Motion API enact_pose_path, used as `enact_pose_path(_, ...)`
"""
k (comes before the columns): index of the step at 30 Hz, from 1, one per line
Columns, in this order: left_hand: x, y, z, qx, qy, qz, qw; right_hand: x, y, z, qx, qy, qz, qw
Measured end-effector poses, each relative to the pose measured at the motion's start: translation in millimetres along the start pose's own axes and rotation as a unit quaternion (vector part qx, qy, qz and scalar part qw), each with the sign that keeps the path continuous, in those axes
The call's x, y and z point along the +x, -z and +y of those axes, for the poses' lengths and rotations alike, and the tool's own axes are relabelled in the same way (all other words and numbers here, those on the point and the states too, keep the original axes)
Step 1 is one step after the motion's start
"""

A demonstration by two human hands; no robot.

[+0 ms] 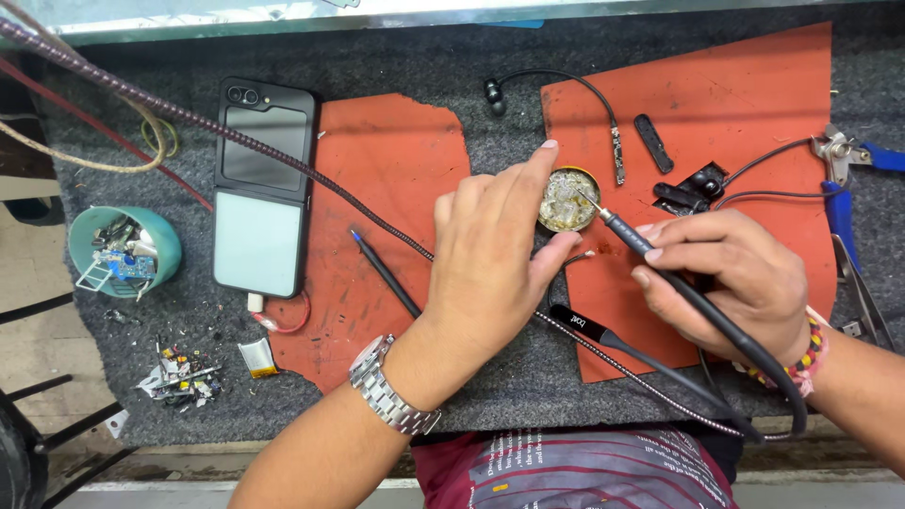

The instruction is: The person uses a soldering iron to apply solder to a small electronic component on a workbench. They repeatedly dip the iron tip into a tin of solder and then apply it to the component's contacts, working on a single small part throughout the clip.

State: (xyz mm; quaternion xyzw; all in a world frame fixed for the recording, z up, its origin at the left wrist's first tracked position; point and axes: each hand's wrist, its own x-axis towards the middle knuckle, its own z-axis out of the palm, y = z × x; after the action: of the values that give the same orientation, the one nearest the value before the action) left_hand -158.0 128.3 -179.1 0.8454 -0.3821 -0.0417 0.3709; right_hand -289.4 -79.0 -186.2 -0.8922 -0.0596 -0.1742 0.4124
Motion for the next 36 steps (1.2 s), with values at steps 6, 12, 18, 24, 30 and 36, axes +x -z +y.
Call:
enact_pose_path(6,-1.2,-0.8,-1.1,-0.008,-0.006,-0.004,1.0,2.0,-1.8,2.4,-0.014,-0.021,0.0,1.0)
enact_pose_path(12,-1.3,-1.5,-1.0,-0.013,-0.005,-0.007,1.0,0.1,-0.6,3.5,-0.023,-0.009,-0.009,1.0)
enact_pose_path(18,-2.7,-1.8,-0.2,-0.018,-0.005,0.0,1.0,-1.6,-1.9,2.9,-0.011,-0.024,-0.005,1.0)
enact_pose_path(24,-2.6,-2.1,1.2,-0.018,-0.006,-0.008,1.0,-0.4,-1.6,1.5,-0.015,-0.039,0.001,0.999)
enact_pose_path(30,-2.3,-3.1,1.4,-0.019,-0.008,-0.005,1.0,3.6,-1.6,0.6,-0.022,-0.018,-0.013,1.0)
enact_pose_path(36,-3.7,-4.3,1.1,-0.019,-0.008,-0.001,1.0,1.3,-3.4,-0.9,-0.013,-0.05,-0.009,0.999)
